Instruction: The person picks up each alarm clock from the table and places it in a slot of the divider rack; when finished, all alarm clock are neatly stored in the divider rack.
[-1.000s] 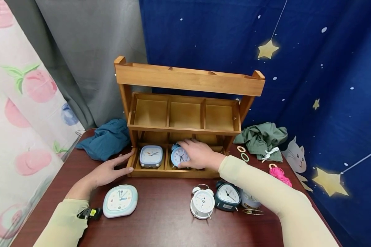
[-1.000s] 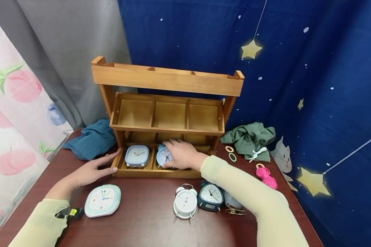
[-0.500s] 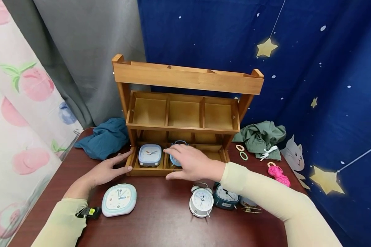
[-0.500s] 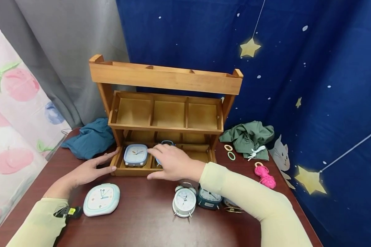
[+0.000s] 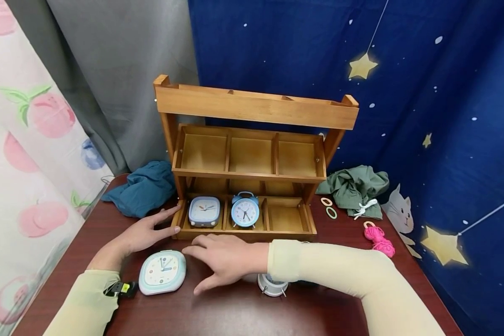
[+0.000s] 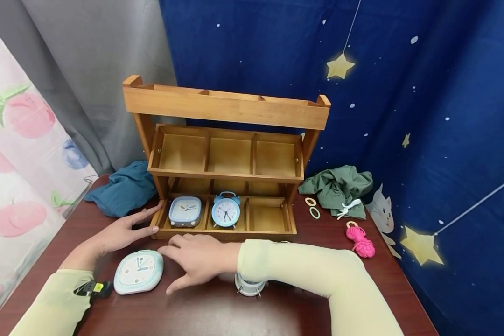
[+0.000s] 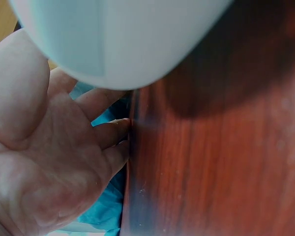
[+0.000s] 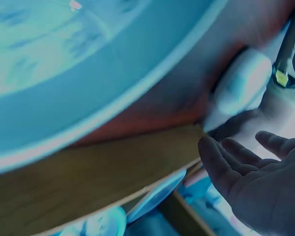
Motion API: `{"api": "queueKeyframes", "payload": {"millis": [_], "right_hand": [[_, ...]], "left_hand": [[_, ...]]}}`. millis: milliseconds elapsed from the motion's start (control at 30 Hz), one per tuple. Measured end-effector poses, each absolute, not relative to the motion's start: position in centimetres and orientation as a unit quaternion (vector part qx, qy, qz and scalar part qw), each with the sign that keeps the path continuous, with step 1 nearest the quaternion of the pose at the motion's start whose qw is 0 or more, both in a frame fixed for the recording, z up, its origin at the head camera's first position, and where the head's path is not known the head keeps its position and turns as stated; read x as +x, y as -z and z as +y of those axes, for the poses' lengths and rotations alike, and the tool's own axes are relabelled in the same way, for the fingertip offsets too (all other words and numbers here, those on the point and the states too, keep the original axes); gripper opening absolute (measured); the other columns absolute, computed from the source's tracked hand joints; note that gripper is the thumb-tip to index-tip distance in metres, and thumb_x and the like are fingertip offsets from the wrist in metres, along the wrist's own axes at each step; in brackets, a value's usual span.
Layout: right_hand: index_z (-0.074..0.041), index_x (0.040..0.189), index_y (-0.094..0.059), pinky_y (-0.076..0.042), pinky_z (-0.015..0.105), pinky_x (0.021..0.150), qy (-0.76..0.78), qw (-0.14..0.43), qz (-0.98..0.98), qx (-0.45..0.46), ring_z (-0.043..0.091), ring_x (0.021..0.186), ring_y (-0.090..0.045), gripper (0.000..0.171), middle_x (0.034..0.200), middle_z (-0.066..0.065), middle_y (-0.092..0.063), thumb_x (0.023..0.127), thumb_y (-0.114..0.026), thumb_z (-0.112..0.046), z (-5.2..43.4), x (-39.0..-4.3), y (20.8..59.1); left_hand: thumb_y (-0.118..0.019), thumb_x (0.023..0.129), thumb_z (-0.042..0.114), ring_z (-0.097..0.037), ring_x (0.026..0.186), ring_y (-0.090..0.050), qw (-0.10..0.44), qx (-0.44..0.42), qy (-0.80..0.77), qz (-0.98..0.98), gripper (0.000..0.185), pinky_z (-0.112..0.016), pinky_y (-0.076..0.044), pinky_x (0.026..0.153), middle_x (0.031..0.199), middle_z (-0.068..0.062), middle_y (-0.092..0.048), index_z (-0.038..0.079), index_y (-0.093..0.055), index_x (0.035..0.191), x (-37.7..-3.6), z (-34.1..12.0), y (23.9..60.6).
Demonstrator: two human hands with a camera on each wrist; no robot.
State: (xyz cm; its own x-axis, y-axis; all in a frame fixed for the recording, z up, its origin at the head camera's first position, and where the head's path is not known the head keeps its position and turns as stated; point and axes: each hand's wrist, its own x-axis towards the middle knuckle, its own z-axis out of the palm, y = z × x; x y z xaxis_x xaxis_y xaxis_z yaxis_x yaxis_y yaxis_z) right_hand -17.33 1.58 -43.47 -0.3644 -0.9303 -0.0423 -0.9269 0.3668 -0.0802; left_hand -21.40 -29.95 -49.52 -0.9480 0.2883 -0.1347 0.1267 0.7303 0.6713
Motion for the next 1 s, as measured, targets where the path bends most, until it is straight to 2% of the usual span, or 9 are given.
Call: {"api": "queueKeyframes", "payload": {"millis": [400,600,867,1000], "right_hand": [[-0.033,0.174,-0.038,-0.058,0.026,0.089,-0.019,0.083,0.842,-0.532,0.010,0.123,-0.060,0.103,0.158,-0.001,-0.053,0.092,-0.067,-0.087,-2.9,-15.9,44.8],[-0.035,0.177,-0.030,-0.057,0.026,0.092,-0.022,0.118,0.849,-0.515,0.010,0.128,-0.057,0.106,0.161,-0.001,-0.050,0.092,-0.068,-0.086,-4.5,-16.4,45.5],[-0.030,0.177,-0.031,-0.058,0.026,0.095,-0.027,0.079,0.857,-0.508,0.011,0.131,-0.056,0.111,0.167,0.000,-0.045,0.090,-0.065,-0.090,-5.4,-16.1,46.8],[-0.028,0.174,-0.035,-0.057,0.024,0.094,-0.018,0.074,0.857,-0.510,0.008,0.131,-0.056,0.106,0.164,-0.003,-0.047,0.092,-0.066,-0.087,-5.6,-16.0,46.9]], "left_hand": [[-0.068,0.105,0.066,-0.057,0.164,-0.021,0.109,0.116,-0.352,0.922,0.088,-0.083,-0.029,0.121,0.179,-0.027,-0.028,0.026,-0.037,0.176,-21.3,-30.0,49.6],[-0.068,0.105,0.065,-0.057,0.164,-0.020,0.109,0.119,-0.356,0.920,0.087,-0.083,-0.028,0.121,0.179,-0.026,-0.029,0.025,-0.037,0.176,-21.3,-30.0,49.6],[-0.069,0.106,0.064,-0.057,0.165,-0.019,0.110,0.122,-0.361,0.918,0.087,-0.083,-0.027,0.121,0.179,-0.026,-0.029,0.024,-0.037,0.176,-21.4,-29.9,49.6],[-0.069,0.106,0.064,-0.057,0.165,-0.019,0.109,0.120,-0.360,0.919,0.087,-0.082,-0.027,0.121,0.179,-0.026,-0.029,0.024,-0.037,0.176,-21.3,-29.9,49.6]]}}
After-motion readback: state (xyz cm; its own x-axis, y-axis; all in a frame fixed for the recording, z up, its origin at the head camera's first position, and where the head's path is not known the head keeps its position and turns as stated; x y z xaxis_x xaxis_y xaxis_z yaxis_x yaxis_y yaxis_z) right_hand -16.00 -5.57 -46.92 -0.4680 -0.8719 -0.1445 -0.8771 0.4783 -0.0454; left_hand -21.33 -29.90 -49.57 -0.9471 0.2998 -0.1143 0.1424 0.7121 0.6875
